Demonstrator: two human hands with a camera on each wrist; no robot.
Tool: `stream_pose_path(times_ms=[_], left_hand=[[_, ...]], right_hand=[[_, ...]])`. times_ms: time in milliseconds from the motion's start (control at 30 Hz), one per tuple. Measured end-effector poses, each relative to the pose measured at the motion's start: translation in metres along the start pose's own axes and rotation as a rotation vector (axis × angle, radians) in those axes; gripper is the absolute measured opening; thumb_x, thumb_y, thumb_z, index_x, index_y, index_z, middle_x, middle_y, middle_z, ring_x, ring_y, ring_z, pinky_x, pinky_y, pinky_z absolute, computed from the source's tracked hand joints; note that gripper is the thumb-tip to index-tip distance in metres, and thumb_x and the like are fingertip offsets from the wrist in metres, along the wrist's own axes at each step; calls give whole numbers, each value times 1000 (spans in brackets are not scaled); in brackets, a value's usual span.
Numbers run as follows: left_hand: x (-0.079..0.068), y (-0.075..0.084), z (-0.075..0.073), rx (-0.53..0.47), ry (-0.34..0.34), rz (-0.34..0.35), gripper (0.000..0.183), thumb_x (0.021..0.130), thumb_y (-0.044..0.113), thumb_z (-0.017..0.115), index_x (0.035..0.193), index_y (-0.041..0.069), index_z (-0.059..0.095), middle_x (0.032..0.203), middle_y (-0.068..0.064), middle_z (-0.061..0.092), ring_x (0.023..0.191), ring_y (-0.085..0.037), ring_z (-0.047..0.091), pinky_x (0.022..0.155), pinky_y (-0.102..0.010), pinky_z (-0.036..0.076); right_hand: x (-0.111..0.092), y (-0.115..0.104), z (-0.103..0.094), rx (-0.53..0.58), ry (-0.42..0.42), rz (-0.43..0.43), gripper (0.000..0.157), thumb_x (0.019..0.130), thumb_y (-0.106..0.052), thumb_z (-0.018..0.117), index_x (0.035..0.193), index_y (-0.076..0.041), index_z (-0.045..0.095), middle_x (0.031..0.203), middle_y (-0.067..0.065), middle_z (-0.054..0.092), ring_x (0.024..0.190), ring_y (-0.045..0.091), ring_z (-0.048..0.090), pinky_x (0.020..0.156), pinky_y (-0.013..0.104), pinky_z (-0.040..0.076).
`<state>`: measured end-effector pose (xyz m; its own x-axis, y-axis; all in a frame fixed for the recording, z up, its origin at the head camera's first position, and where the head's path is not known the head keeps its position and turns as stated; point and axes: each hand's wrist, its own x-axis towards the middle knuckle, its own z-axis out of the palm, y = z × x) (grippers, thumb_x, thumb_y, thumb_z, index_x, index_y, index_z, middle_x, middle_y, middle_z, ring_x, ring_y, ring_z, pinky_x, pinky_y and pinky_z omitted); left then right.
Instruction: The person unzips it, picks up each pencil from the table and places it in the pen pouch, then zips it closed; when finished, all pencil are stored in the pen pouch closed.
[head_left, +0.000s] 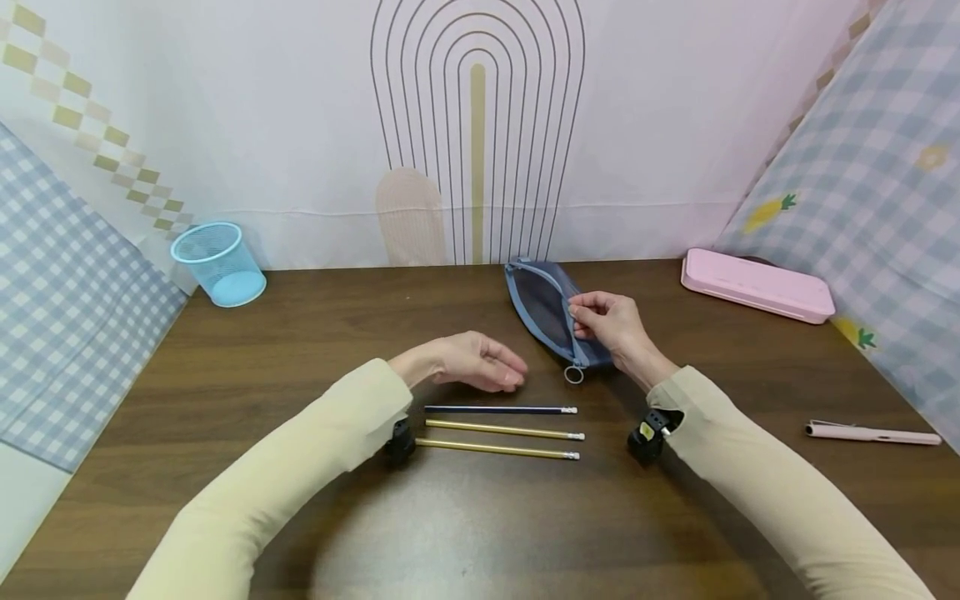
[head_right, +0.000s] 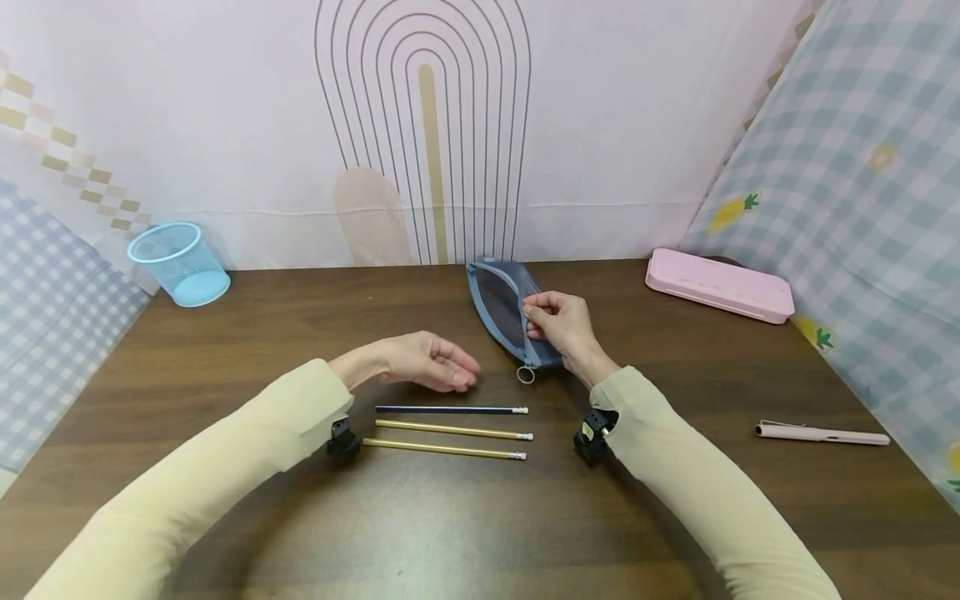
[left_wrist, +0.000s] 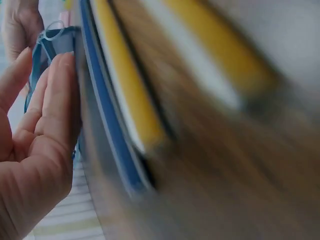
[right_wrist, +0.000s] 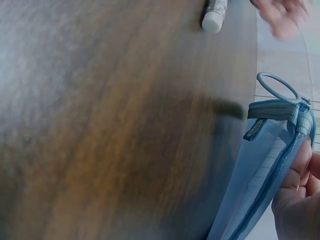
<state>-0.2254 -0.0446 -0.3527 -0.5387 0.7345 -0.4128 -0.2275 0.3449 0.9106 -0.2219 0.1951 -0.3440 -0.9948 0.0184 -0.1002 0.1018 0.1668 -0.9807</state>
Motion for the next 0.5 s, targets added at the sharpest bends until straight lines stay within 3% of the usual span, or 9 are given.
stream_pose_path(times_ms=[233, 500], left_hand=[[-17, -16, -7, 199, 7, 53, 35, 86, -3, 64, 120, -9, 57, 113, -20, 66, 95, -10, 64, 85, -23, 52], [-22, -21, -7, 248, -9, 102, 36, 83, -6, 66, 117, -10, 58, 110, -20, 66, 94, -13, 65, 85, -26, 53]], right_hand=[[0, -1, -1, -2, 0, 3, 29, 92, -3, 57, 115, 13, 54, 69, -7, 57, 58, 2, 56, 57, 14, 53], [0, -1, 0, -7, 3, 7, 26, 92, -3, 57, 114, 11, 55, 70, -6, 57, 58, 2, 56, 57, 14, 53]])
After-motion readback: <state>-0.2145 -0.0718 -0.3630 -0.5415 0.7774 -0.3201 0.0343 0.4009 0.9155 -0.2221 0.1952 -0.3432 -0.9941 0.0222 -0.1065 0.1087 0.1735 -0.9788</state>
